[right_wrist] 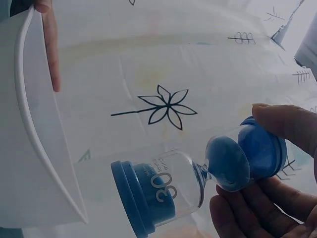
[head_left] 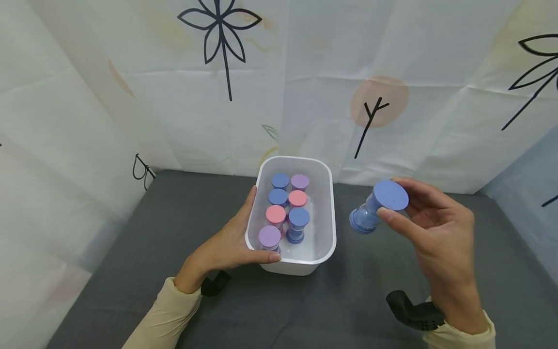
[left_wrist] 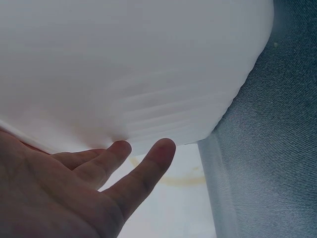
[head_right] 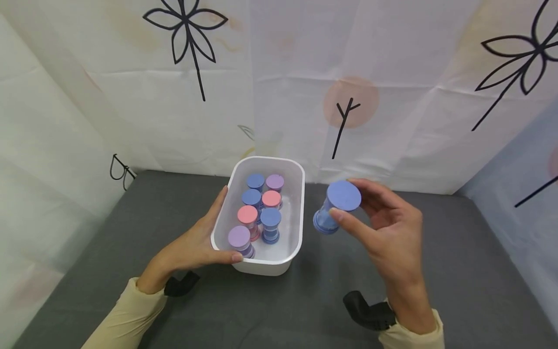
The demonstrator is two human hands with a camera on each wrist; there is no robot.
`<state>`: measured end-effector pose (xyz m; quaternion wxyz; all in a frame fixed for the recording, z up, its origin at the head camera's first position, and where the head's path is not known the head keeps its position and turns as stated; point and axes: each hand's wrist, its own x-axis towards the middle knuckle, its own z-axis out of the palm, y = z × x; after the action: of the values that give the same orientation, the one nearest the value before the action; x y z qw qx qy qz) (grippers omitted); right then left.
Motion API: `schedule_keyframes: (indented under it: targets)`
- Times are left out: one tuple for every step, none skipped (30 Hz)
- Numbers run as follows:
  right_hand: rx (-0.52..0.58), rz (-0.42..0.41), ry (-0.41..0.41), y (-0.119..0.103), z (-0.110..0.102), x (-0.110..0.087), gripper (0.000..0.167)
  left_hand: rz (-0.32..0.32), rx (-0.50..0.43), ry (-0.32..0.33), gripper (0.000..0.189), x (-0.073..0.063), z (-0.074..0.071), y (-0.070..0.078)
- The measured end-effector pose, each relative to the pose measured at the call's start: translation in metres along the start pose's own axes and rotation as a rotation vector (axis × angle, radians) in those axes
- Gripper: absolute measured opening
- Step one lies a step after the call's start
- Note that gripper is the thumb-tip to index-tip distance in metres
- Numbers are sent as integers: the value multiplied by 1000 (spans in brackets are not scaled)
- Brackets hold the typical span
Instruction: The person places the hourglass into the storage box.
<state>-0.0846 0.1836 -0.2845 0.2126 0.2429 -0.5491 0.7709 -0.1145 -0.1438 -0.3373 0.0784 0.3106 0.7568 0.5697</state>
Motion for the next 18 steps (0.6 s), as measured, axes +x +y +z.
schedule_keyframes:
  targets:
    - [16, -2, -13, 1, 1, 0, 52, -4, -1, 0, 129, 0, 0, 0]
    - [23, 6, -21, 1, 3, 0, 53, -10, 0, 1, 130, -1, -1, 1]
    - [20, 13, -31, 2, 4, 0, 53, -13, -1, 2, 129, -2, -1, 1]
    - [4, 23, -38, 1, 6, -1, 54, -18, -2, 1, 129, -2, -1, 1]
    - [-8, 28, -50, 1, 7, -1, 53, -21, -2, 0, 129, -2, -1, 1]
    - [-19, 33, -62, 0, 9, -1, 53, -25, -6, 0, 129, -3, -1, 2]
    - [-42, 44, -74, -1, 11, 0, 53, -28, -9, 0, 129, -3, -1, 2]
    - [-68, 58, -84, -2, 14, 0, 52, -31, -11, 0, 129, -4, -1, 2]
    - [-90, 67, -100, -3, 16, 0, 52, -32, -13, 0, 129, -4, -1, 2]
    - [-121, 77, -111, -5, 18, 1, 51, -30, -12, 0, 129, -4, -1, 2]
    - [-149, 88, -120, -6, 21, 1, 52, -29, -11, 0, 129, -4, -1, 2]
    - [-187, 104, -128, -7, 23, 2, 51, -28, -11, 0, 129, -3, -1, 2]
    - [-227, 119, -139, -9, 26, 2, 51, -28, -10, 1, 129, -3, -1, 3]
    - [-254, 128, -154, -9, 28, 2, 51, -24, -10, 1, 129, -3, -1, 3]
    - [-275, 138, -170, -10, 30, 3, 51, -21, -10, -1, 128, -2, -1, 3]
    - [-301, 150, -185, -10, 32, 4, 51, -21, -10, -1, 128, -2, -1, 3]
    - [-321, 161, -202, -9, 33, 5, 51, -23, -8, -1, 128, -2, -1, 4]
    - [-326, 170, -223, -7, 35, 6, 51, -24, -8, -2, 128, -2, -1, 4]
